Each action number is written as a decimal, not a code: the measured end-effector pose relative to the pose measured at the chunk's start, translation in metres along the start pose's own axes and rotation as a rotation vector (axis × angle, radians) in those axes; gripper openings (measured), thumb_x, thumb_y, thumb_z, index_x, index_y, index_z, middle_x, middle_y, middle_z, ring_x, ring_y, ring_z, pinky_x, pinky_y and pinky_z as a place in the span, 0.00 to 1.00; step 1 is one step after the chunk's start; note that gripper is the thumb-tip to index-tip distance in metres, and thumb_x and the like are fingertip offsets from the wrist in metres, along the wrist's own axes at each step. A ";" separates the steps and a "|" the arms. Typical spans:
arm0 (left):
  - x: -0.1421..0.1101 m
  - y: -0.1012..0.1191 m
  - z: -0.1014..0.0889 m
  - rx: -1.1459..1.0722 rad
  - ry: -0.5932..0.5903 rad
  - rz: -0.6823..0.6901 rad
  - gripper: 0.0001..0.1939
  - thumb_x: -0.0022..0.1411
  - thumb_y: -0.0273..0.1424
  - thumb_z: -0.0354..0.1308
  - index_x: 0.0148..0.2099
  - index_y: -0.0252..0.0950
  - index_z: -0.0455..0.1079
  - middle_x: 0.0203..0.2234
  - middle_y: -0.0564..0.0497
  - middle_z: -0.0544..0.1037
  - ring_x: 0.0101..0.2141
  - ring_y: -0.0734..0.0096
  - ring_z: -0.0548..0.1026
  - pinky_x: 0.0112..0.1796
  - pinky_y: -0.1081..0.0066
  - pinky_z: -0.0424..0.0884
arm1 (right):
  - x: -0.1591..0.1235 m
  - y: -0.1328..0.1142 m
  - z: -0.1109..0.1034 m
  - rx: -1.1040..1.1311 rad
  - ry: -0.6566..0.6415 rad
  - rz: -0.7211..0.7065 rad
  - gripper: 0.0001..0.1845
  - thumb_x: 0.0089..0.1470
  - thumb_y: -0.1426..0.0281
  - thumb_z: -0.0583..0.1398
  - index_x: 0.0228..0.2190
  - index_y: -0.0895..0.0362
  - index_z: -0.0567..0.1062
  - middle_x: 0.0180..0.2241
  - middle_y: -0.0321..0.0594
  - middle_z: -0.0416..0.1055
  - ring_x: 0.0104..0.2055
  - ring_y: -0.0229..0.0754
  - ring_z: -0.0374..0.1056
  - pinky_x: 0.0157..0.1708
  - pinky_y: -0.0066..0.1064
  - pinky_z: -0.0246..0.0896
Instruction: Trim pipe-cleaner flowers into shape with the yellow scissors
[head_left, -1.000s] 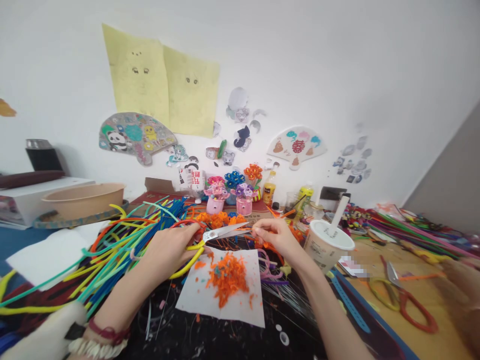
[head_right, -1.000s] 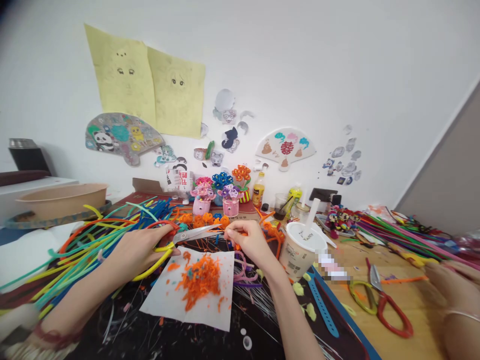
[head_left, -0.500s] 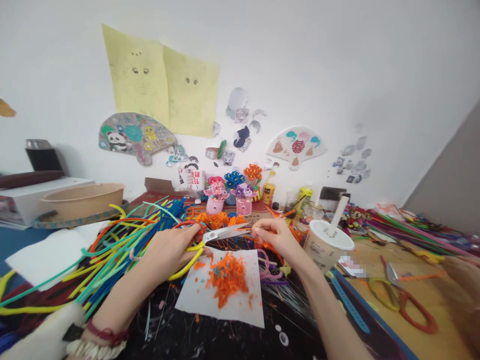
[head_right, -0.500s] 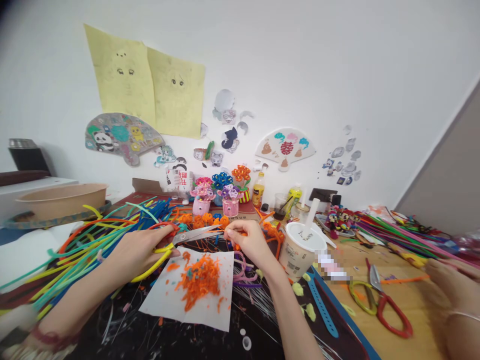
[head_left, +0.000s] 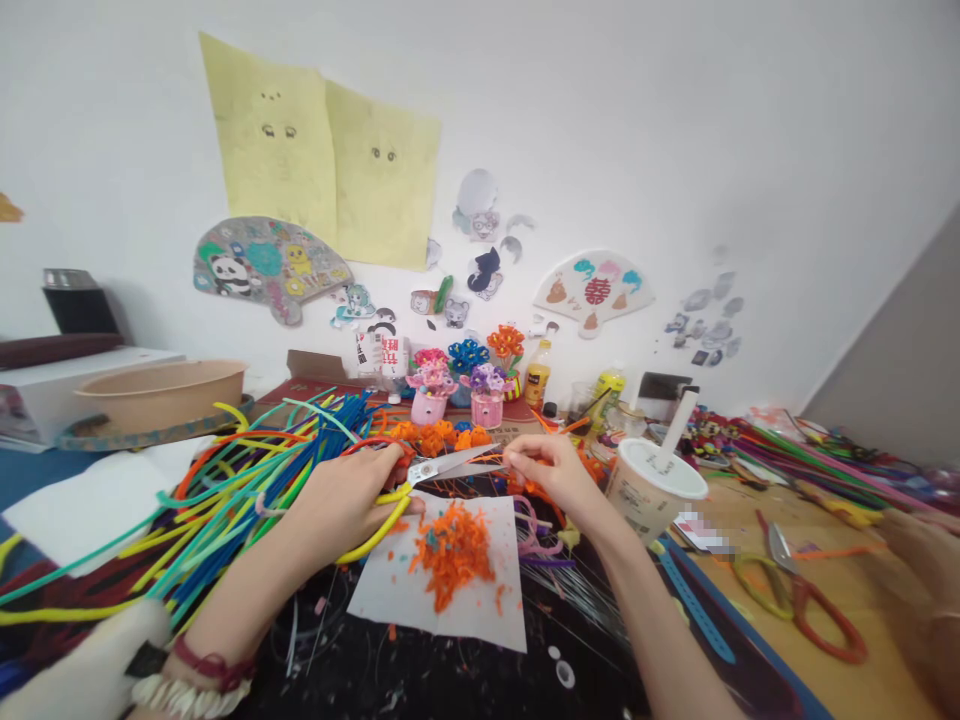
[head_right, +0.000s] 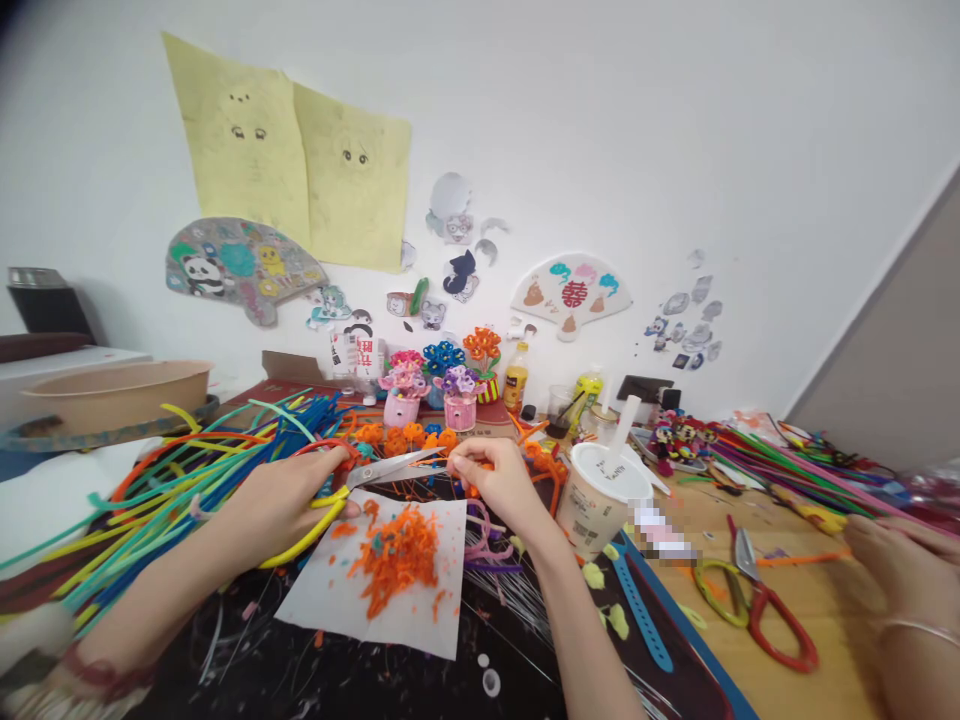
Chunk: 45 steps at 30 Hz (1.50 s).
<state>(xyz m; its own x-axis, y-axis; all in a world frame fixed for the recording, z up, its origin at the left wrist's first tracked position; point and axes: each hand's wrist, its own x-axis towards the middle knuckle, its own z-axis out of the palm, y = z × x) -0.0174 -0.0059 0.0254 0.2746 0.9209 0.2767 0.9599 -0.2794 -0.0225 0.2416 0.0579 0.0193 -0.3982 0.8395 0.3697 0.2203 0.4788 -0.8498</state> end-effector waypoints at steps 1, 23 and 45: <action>0.000 0.000 0.000 0.005 -0.005 -0.004 0.18 0.61 0.49 0.48 0.40 0.38 0.64 0.31 0.48 0.78 0.34 0.56 0.77 0.28 0.68 0.62 | 0.000 0.000 0.000 0.003 0.000 -0.001 0.10 0.49 0.67 0.59 0.21 0.58 0.73 0.18 0.35 0.67 0.21 0.37 0.61 0.23 0.27 0.56; 0.003 -0.002 0.001 0.075 -0.009 -0.011 0.24 0.62 0.52 0.44 0.41 0.38 0.69 0.29 0.44 0.80 0.32 0.51 0.78 0.27 0.67 0.63 | 0.000 -0.001 -0.001 0.036 0.003 -0.022 0.09 0.49 0.67 0.59 0.21 0.59 0.74 0.18 0.35 0.68 0.20 0.36 0.61 0.22 0.27 0.55; 0.000 -0.005 0.005 0.073 -0.028 -0.005 0.18 0.64 0.46 0.43 0.38 0.39 0.65 0.26 0.48 0.78 0.28 0.59 0.77 0.23 0.71 0.57 | -0.007 -0.014 0.003 -0.395 0.206 -0.246 0.10 0.51 0.73 0.57 0.22 0.56 0.75 0.23 0.39 0.75 0.27 0.42 0.70 0.29 0.29 0.61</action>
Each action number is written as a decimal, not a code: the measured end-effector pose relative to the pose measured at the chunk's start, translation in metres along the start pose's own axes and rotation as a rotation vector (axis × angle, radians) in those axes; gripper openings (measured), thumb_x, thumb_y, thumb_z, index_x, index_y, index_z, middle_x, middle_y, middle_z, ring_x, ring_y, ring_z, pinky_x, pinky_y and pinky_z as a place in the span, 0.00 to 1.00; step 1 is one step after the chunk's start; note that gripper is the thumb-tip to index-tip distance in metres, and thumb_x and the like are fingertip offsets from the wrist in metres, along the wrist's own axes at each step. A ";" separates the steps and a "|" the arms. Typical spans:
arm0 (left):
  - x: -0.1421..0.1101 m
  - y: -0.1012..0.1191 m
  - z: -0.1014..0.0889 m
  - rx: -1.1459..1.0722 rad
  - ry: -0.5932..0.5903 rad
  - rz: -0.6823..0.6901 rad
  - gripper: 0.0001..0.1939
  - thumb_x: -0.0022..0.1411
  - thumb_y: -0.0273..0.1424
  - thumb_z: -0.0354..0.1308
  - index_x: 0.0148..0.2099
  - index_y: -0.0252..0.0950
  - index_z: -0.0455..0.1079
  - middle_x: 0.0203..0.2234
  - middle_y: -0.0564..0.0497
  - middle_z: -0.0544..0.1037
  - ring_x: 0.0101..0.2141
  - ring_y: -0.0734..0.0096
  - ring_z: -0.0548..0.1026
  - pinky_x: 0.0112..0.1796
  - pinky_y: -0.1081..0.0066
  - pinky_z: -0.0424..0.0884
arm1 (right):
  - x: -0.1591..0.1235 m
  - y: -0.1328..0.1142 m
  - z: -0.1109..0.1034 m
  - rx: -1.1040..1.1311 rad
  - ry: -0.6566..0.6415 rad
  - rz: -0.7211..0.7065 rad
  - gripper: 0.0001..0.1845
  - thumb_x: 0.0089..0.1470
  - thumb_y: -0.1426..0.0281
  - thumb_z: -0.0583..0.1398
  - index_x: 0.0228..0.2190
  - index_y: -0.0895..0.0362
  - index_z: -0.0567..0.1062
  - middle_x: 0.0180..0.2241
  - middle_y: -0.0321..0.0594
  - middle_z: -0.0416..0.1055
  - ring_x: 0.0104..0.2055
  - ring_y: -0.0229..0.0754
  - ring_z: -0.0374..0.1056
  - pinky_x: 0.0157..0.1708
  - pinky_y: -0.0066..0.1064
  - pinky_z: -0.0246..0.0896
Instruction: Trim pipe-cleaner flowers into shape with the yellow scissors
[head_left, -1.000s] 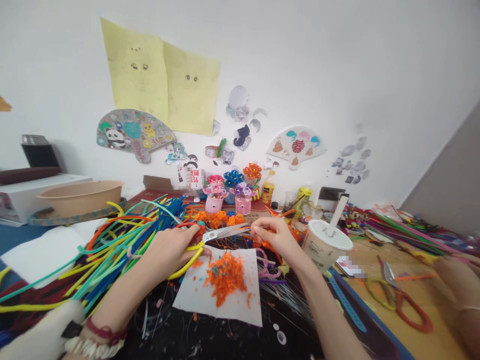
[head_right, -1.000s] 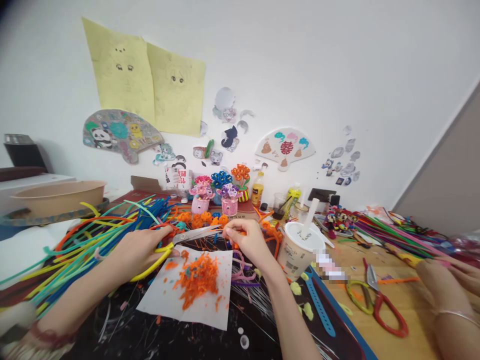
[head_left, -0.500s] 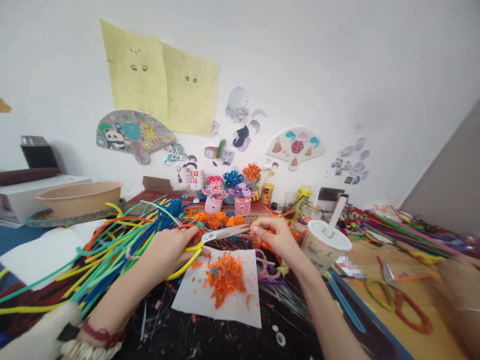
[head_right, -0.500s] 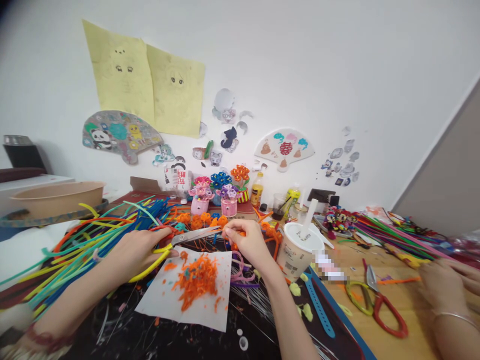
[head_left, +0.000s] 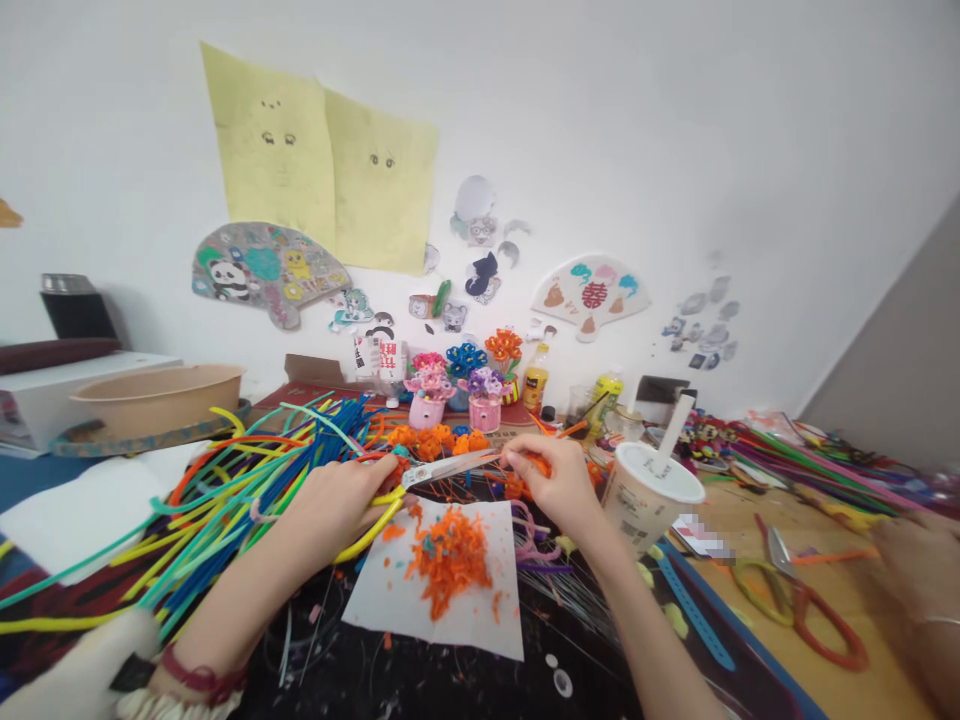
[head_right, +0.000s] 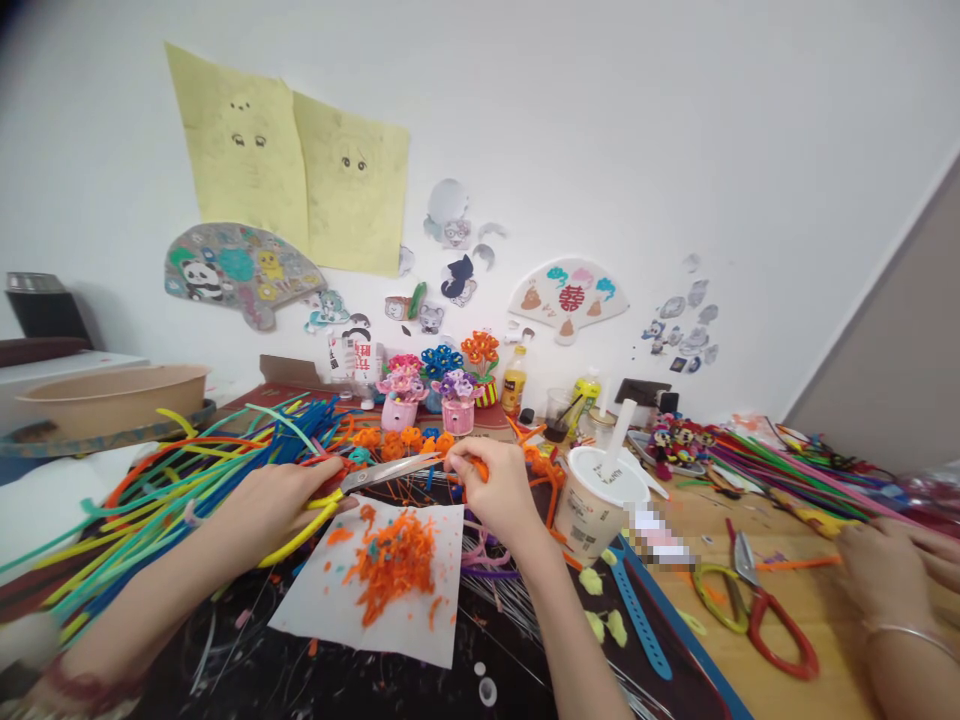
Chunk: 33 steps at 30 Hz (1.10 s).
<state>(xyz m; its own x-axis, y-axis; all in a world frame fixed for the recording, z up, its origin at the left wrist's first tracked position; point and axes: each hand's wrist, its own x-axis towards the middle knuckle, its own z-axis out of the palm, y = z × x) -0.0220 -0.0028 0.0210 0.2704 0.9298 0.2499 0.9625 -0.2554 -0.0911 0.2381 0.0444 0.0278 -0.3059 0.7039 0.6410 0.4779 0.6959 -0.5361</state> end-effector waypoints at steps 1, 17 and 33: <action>0.000 0.001 -0.001 0.002 -0.006 0.000 0.18 0.65 0.46 0.43 0.38 0.39 0.65 0.26 0.47 0.78 0.28 0.58 0.77 0.23 0.71 0.58 | 0.000 -0.001 0.000 -0.003 0.005 -0.011 0.10 0.51 0.73 0.56 0.22 0.56 0.75 0.24 0.39 0.76 0.27 0.43 0.70 0.30 0.29 0.61; 0.001 0.014 -0.007 0.020 -0.096 -0.036 0.17 0.67 0.40 0.38 0.43 0.34 0.61 0.27 0.42 0.79 0.30 0.49 0.79 0.26 0.63 0.67 | -0.001 0.000 0.001 -0.007 0.026 -0.027 0.10 0.53 0.71 0.56 0.23 0.55 0.74 0.23 0.38 0.75 0.26 0.42 0.69 0.29 0.29 0.60; -0.001 0.018 -0.012 -0.012 -0.115 -0.010 0.13 0.67 0.37 0.40 0.39 0.36 0.62 0.26 0.45 0.78 0.30 0.53 0.78 0.27 0.65 0.68 | -0.002 -0.003 0.001 0.003 0.054 -0.053 0.10 0.54 0.71 0.56 0.24 0.56 0.74 0.24 0.38 0.75 0.26 0.41 0.68 0.29 0.28 0.59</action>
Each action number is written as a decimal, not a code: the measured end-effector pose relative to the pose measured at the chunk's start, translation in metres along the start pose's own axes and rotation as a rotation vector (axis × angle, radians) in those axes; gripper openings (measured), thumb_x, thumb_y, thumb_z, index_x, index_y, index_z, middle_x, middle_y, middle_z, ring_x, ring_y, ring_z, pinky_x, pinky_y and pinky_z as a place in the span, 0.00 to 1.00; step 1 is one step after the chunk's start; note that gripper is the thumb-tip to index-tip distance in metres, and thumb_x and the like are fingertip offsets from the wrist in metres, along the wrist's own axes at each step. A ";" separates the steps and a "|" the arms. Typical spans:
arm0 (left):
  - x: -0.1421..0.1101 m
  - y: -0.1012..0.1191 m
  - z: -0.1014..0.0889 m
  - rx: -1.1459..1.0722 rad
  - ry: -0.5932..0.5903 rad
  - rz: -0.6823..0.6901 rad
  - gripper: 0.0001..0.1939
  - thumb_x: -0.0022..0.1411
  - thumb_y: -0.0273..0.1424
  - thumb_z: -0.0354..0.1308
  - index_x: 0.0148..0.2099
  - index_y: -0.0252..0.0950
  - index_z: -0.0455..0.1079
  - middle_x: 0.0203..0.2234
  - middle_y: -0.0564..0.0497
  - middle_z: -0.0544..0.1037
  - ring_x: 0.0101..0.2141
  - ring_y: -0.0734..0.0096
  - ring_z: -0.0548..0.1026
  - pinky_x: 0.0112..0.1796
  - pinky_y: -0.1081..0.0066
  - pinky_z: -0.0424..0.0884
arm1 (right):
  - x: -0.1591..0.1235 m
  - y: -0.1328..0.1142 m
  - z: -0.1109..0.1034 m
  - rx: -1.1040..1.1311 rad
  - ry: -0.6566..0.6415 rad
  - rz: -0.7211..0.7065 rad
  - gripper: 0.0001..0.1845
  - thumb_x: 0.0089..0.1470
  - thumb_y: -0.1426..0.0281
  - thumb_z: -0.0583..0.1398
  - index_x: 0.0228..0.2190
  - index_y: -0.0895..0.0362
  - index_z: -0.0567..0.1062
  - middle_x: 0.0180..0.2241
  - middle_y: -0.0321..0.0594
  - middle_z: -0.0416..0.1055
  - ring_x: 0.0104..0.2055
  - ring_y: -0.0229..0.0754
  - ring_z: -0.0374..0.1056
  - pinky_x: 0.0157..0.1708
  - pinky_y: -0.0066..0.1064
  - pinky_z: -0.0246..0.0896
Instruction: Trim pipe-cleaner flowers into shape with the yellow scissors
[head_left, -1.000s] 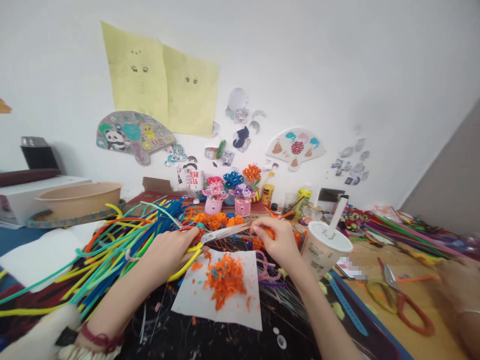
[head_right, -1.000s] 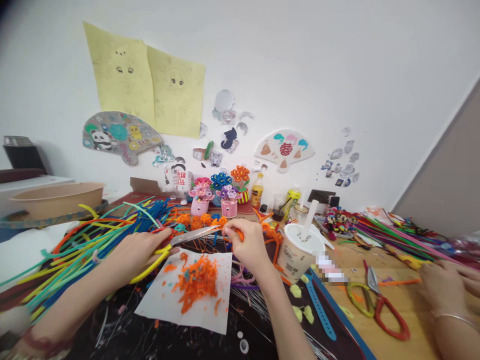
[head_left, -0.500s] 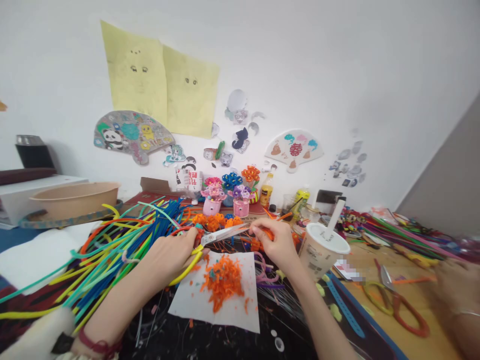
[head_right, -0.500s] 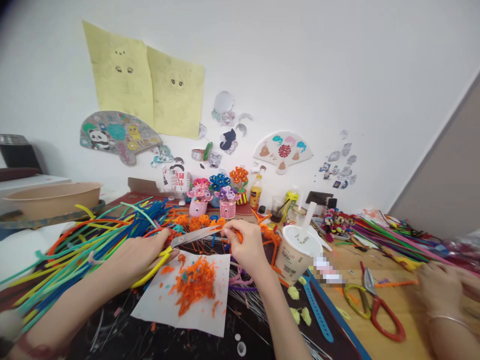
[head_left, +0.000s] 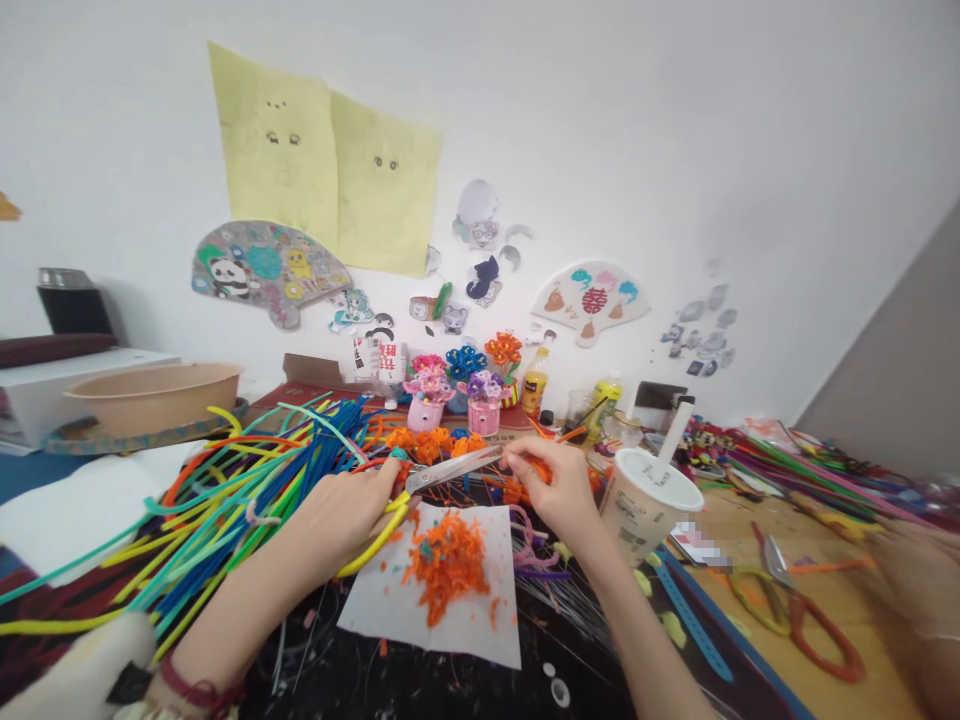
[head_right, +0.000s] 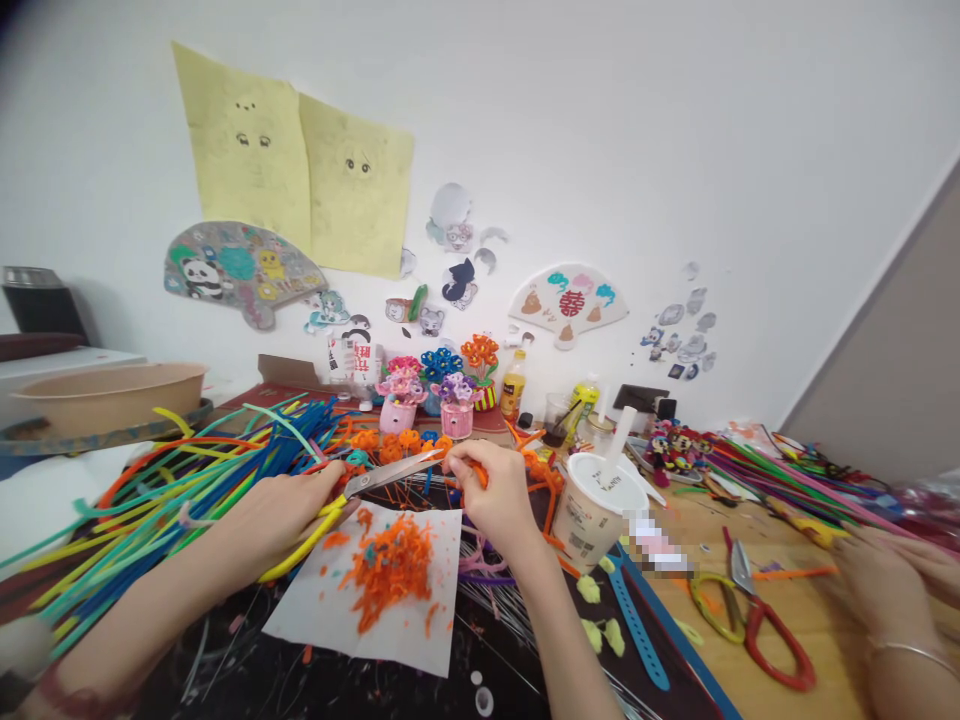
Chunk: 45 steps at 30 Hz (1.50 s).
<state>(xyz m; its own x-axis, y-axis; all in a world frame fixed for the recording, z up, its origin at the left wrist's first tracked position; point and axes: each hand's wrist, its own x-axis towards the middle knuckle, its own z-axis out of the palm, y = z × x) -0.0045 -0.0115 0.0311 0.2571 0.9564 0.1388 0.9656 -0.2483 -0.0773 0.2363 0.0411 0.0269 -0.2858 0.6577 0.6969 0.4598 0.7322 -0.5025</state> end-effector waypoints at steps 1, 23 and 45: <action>0.000 0.000 0.000 0.000 -0.003 0.001 0.13 0.67 0.37 0.40 0.39 0.36 0.62 0.26 0.45 0.78 0.30 0.53 0.78 0.27 0.65 0.68 | 0.000 0.000 0.000 0.002 0.005 -0.004 0.10 0.54 0.71 0.56 0.24 0.56 0.74 0.24 0.38 0.75 0.26 0.41 0.68 0.29 0.28 0.60; -0.001 0.000 -0.002 -0.027 -0.027 0.008 0.12 0.66 0.34 0.41 0.40 0.36 0.63 0.30 0.43 0.78 0.31 0.54 0.78 0.29 0.65 0.68 | 0.000 0.000 -0.001 0.027 0.043 -0.020 0.09 0.54 0.73 0.57 0.24 0.57 0.74 0.24 0.38 0.75 0.26 0.40 0.69 0.29 0.28 0.60; 0.000 -0.001 -0.004 -0.053 -0.068 0.013 0.14 0.65 0.32 0.40 0.45 0.35 0.65 0.34 0.41 0.79 0.36 0.51 0.78 0.34 0.60 0.70 | 0.000 0.001 -0.001 0.007 0.064 -0.055 0.09 0.53 0.74 0.56 0.24 0.57 0.75 0.24 0.38 0.75 0.26 0.40 0.69 0.29 0.29 0.62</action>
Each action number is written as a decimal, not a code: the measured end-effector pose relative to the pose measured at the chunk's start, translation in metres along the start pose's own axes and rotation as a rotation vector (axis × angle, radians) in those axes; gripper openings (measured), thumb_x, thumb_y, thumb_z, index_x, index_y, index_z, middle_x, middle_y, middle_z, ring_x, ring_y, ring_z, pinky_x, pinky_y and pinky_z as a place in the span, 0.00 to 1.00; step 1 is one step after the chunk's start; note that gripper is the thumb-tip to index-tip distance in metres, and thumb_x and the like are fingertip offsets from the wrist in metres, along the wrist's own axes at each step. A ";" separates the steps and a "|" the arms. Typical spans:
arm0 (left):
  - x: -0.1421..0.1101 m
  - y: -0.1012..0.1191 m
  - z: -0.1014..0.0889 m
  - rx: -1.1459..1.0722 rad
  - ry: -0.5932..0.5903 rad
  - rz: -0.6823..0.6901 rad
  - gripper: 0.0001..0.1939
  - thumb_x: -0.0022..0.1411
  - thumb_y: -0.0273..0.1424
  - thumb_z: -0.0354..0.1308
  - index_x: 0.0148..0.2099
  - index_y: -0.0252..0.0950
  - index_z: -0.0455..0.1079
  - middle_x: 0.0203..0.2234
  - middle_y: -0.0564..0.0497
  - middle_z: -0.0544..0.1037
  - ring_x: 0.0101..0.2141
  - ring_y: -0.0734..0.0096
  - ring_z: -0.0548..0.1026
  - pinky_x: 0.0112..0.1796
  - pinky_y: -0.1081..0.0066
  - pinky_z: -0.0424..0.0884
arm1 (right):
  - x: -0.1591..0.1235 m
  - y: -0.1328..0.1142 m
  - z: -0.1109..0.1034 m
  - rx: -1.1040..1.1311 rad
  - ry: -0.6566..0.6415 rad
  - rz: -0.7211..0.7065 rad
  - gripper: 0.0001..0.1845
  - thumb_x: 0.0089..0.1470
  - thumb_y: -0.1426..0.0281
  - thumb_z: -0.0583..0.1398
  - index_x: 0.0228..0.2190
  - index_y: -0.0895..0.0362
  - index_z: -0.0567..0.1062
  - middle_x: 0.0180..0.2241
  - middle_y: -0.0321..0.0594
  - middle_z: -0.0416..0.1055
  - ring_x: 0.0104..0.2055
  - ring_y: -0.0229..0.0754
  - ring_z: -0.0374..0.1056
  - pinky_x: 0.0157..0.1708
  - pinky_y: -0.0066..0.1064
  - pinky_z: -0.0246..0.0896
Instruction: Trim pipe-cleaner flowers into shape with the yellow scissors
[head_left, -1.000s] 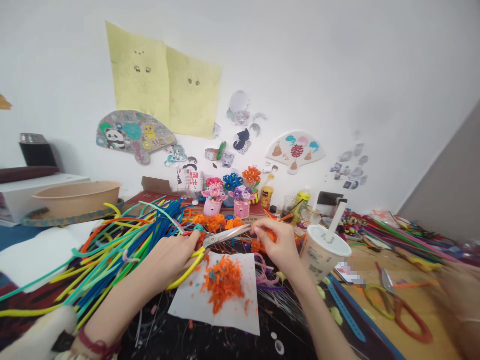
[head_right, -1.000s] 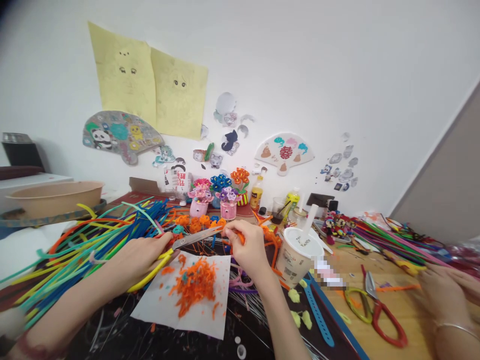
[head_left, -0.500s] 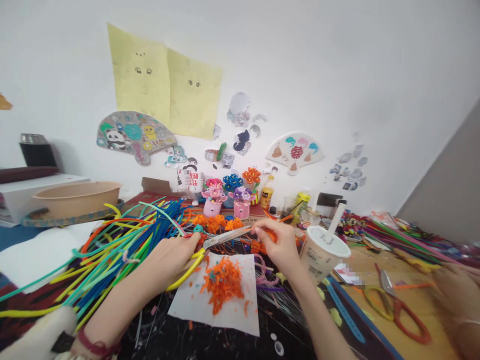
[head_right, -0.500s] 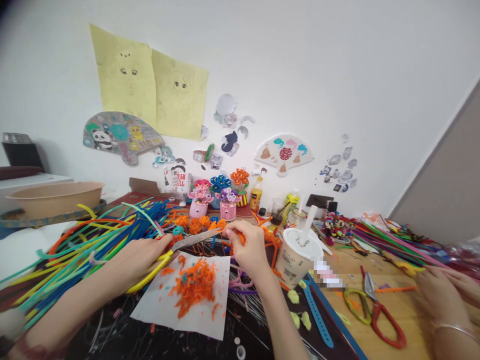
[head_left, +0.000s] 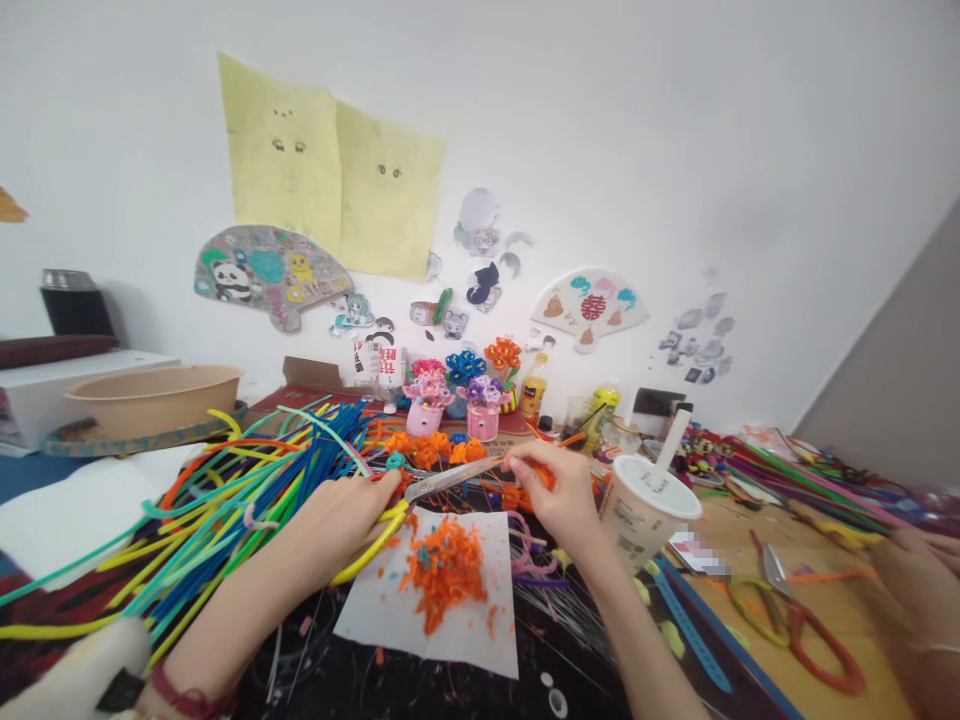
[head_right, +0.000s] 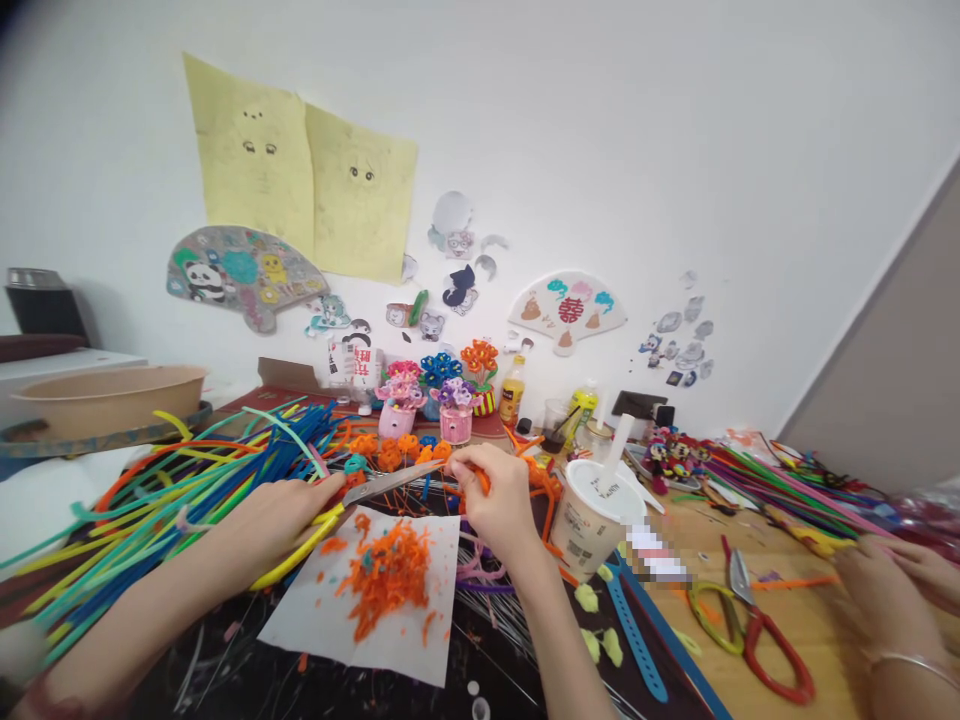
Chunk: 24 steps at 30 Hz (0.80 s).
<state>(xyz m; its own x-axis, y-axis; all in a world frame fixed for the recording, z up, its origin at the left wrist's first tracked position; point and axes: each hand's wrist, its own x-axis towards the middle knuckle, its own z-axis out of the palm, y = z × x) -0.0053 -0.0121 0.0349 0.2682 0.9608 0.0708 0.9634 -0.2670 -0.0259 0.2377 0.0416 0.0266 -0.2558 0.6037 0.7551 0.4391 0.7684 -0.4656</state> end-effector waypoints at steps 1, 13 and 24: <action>0.000 0.000 0.000 0.001 0.001 -0.003 0.14 0.65 0.31 0.40 0.45 0.35 0.65 0.34 0.40 0.79 0.36 0.52 0.78 0.34 0.61 0.70 | 0.000 0.000 0.000 -0.007 -0.001 -0.004 0.09 0.53 0.75 0.56 0.25 0.56 0.75 0.24 0.39 0.75 0.26 0.40 0.69 0.29 0.29 0.62; 0.000 -0.004 0.001 0.034 0.017 -0.015 0.13 0.64 0.32 0.43 0.45 0.37 0.67 0.32 0.43 0.79 0.34 0.56 0.78 0.32 0.66 0.69 | -0.001 0.001 -0.001 -0.127 0.002 -0.089 0.09 0.54 0.75 0.56 0.26 0.55 0.74 0.25 0.40 0.75 0.28 0.42 0.68 0.31 0.32 0.62; 0.000 -0.006 0.003 0.039 0.003 -0.007 0.14 0.64 0.32 0.44 0.46 0.36 0.69 0.33 0.41 0.80 0.35 0.54 0.78 0.33 0.64 0.69 | -0.003 0.007 0.002 -0.259 -0.014 -0.208 0.11 0.55 0.77 0.54 0.27 0.56 0.74 0.27 0.41 0.75 0.31 0.43 0.67 0.35 0.35 0.60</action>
<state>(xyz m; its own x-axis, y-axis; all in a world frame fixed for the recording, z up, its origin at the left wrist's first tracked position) -0.0111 -0.0102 0.0318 0.2613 0.9624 0.0746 0.9643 -0.2569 -0.0639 0.2397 0.0455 0.0205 -0.3734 0.4439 0.8146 0.5802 0.7969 -0.1684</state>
